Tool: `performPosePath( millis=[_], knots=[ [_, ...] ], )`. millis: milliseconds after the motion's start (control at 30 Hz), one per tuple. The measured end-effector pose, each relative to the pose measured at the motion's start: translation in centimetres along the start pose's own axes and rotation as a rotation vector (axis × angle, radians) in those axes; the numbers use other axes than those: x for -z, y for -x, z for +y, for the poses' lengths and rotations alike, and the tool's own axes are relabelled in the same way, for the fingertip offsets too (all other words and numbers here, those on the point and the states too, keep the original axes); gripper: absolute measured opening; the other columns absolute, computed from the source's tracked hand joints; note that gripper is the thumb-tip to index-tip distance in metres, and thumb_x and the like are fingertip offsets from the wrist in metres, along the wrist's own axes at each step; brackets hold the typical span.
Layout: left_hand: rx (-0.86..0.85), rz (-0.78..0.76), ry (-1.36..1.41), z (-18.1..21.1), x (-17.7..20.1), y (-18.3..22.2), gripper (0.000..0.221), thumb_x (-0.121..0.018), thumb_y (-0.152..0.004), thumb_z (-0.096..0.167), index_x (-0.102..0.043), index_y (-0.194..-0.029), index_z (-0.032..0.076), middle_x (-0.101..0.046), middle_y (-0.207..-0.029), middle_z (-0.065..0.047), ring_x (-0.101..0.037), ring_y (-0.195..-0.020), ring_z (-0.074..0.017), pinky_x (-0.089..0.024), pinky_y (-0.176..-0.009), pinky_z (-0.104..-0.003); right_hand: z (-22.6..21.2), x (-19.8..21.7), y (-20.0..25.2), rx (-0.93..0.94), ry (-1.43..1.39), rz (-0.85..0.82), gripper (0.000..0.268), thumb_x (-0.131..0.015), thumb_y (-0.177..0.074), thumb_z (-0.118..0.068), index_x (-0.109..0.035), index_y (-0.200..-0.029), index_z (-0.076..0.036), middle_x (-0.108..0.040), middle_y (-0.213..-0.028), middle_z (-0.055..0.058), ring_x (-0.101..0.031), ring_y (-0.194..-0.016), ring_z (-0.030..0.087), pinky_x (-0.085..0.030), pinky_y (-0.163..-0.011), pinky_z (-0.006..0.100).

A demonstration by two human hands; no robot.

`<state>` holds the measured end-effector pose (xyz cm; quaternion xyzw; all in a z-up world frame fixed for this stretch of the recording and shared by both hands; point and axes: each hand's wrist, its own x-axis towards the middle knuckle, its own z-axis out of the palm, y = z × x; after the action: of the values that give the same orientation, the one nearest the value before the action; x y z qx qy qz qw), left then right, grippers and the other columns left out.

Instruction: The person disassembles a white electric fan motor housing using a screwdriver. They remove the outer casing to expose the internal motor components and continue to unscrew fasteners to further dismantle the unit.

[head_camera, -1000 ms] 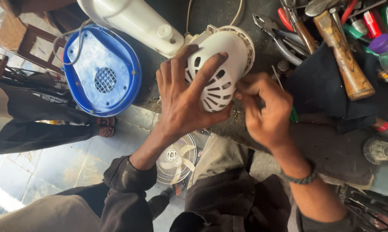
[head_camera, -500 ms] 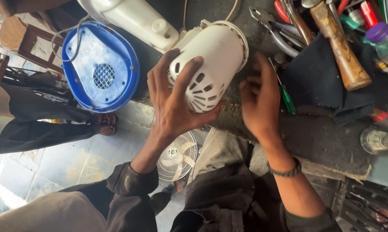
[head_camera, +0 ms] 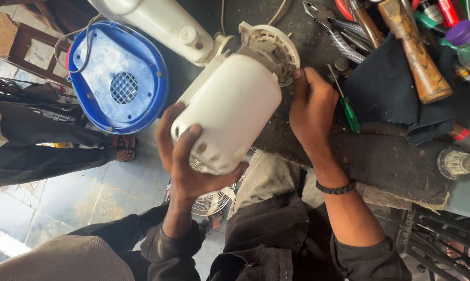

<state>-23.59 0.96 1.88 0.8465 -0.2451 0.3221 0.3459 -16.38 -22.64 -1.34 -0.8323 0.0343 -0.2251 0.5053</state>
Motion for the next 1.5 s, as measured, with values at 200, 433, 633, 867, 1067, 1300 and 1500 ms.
performPosePath(
  millis=[200, 433, 633, 867, 1067, 1300, 1500],
  knots=[
    [0.027, 0.126, 0.189, 0.3, 2.3, 1.6, 0.104, -0.090, -0.068, 0.055, -0.038, -0.154, 0.028, -0.038, -0.151, -0.025, -0.054, -0.134, -0.0387, -0.061, -0.099, -0.051, 0.2, -0.1, 0.0, 0.059, -0.064, 0.001, 0.029, -0.055, -0.114, -0.010, -0.059, -0.089, 0.004, -0.068, -0.076, 0.013, -0.064, -0.064, 0.018, -0.045, -0.059, 0.035],
    [0.042, 0.374, 0.213, 0.0, 3.7, 2.3, 0.103, -0.079, -0.074, 0.062, -0.030, -0.159, 0.029, -0.041, -0.154, -0.021, -0.055, -0.135, -0.0342, -0.057, -0.102, -0.049, 0.4, -0.2, 0.0, 0.047, -0.036, -0.002, 0.026, -0.056, -0.113, -0.010, -0.062, -0.092, 0.005, -0.073, -0.082, 0.015, -0.072, -0.073, 0.021, -0.048, -0.063, 0.035],
    [0.105, 0.688, 0.169, -4.4, 5.2, 5.5, 0.098, -0.072, -0.086, 0.060, -0.024, -0.161, 0.020, -0.037, -0.158, -0.023, -0.049, -0.142, -0.0348, -0.049, -0.111, -0.050, 0.3, -0.1, -0.1, -0.024, -0.025, -0.025, 0.026, -0.057, -0.111, -0.011, -0.065, -0.092, 0.004, -0.075, -0.083, 0.014, -0.075, -0.074, 0.023, -0.050, -0.064, 0.035],
    [0.233, 1.025, -0.024, -9.5, 7.5, 13.7, 0.093, -0.064, -0.101, 0.058, -0.017, -0.164, 0.009, -0.031, -0.163, -0.025, -0.043, -0.150, -0.0354, -0.039, -0.121, -0.051, 0.3, 0.1, -0.1, 0.009, -0.030, -0.020, 0.023, -0.059, -0.110, -0.010, -0.065, -0.094, 0.005, -0.074, -0.084, 0.016, -0.075, -0.077, 0.026, -0.051, -0.067, 0.037],
    [0.607, 1.041, -0.320, -10.5, 6.2, 18.8, 0.100, -0.060, -0.106, 0.067, -0.013, -0.165, 0.001, -0.024, -0.168, -0.023, -0.037, -0.157, -0.0360, -0.035, -0.130, -0.052, 1.0, 0.1, 0.1, 0.052, -0.024, -0.024, 0.022, -0.060, -0.111, -0.008, -0.064, -0.094, 0.005, -0.074, -0.084, 0.017, -0.074, -0.077, 0.028, -0.051, -0.069, 0.038],
    [0.976, 0.926, -0.096, -14.5, -1.6, 26.1, 0.113, -0.083, -0.080, 0.054, -0.020, -0.157, 0.001, -0.050, -0.146, -0.026, -0.056, -0.127, -0.0343, -0.048, -0.113, -0.052, 1.8, 0.0, 0.3, 0.067, 0.002, -0.032, 0.023, -0.060, -0.114, -0.006, -0.064, -0.095, 0.005, -0.072, -0.082, 0.014, -0.071, -0.073, 0.023, -0.050, -0.067, 0.035],
    [1.641, 0.366, -0.437, -15.5, -10.2, 31.5, 0.108, -0.086, -0.067, 0.061, -0.040, -0.154, 0.018, -0.045, -0.145, -0.027, -0.051, -0.132, -0.0437, -0.044, -0.112, -0.055, 1.9, 0.4, 0.6, 0.160, -0.012, -0.057, 0.019, -0.060, -0.117, -0.004, -0.065, -0.102, 0.007, -0.072, -0.086, 0.014, -0.073, -0.080, 0.019, -0.051, -0.069, 0.033]
  ],
)
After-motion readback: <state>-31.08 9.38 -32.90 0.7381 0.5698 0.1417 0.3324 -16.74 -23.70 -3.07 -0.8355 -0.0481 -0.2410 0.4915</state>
